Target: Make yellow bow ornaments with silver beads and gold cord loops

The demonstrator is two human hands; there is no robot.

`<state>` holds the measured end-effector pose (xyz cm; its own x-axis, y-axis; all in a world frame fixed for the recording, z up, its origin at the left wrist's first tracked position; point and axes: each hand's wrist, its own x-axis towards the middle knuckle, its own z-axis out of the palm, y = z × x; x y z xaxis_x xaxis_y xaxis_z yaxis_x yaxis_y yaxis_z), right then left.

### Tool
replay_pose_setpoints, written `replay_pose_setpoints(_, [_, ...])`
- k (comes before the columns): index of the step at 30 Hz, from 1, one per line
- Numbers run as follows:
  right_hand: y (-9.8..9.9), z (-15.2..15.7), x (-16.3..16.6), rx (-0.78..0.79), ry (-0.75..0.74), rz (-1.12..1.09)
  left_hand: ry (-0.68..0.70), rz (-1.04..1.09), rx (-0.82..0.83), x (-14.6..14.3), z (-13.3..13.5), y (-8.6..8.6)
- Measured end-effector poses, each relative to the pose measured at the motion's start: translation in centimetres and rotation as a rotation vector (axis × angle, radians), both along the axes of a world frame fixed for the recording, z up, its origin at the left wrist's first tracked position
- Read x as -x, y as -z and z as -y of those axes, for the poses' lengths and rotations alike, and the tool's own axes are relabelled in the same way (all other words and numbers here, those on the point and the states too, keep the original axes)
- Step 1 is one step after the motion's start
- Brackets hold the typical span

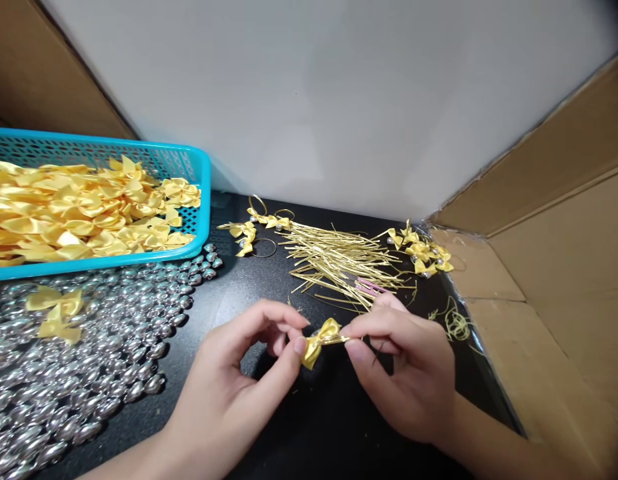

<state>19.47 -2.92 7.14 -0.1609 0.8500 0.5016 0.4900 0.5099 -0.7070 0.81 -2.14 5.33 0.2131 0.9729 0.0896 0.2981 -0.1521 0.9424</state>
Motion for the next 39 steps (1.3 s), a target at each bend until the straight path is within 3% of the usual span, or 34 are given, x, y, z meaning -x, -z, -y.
replay_pose_setpoints(13, [0.8, 0.3, 0.6, -0.179, -0.136, 0.312, 0.007, 0.011, 0.009, -0.1, -0.1, 0.2])
replay_pose_setpoints(20, [-0.2, 0.4, -0.6, -0.282, -0.036, 0.207, 0.038, 0.030, 0.021, 0.0, -0.2, 0.5])
replay_pose_setpoints(23, [-0.2, 0.2, -0.7, -0.162, 0.057, 0.077, 0.089, 0.041, 0.004, 0.2, -0.3, 0.5])
replay_pose_setpoints(26, [0.2, -0.3, -0.4, 0.093, 0.152, -0.036, 0.116, 0.057, -0.020, 0.2, -0.6, 0.4])
replay_pose_setpoints(30, [0.9, -0.7, 0.3, 0.461, 0.051, -0.073, 0.142, 0.046, -0.008, 0.0, -0.8, 0.4])
replay_pose_setpoints(35, [1.3, -0.6, 1.0, 0.700, 0.005, -0.155, 0.191, 0.001, 0.019, -0.2, -0.8, 0.7])
replay_pose_setpoints(39, [1.3, -0.7, 0.9, 0.820, -0.028, -0.237, 0.133, -0.017, 0.084, -0.1, -0.6, 1.0])
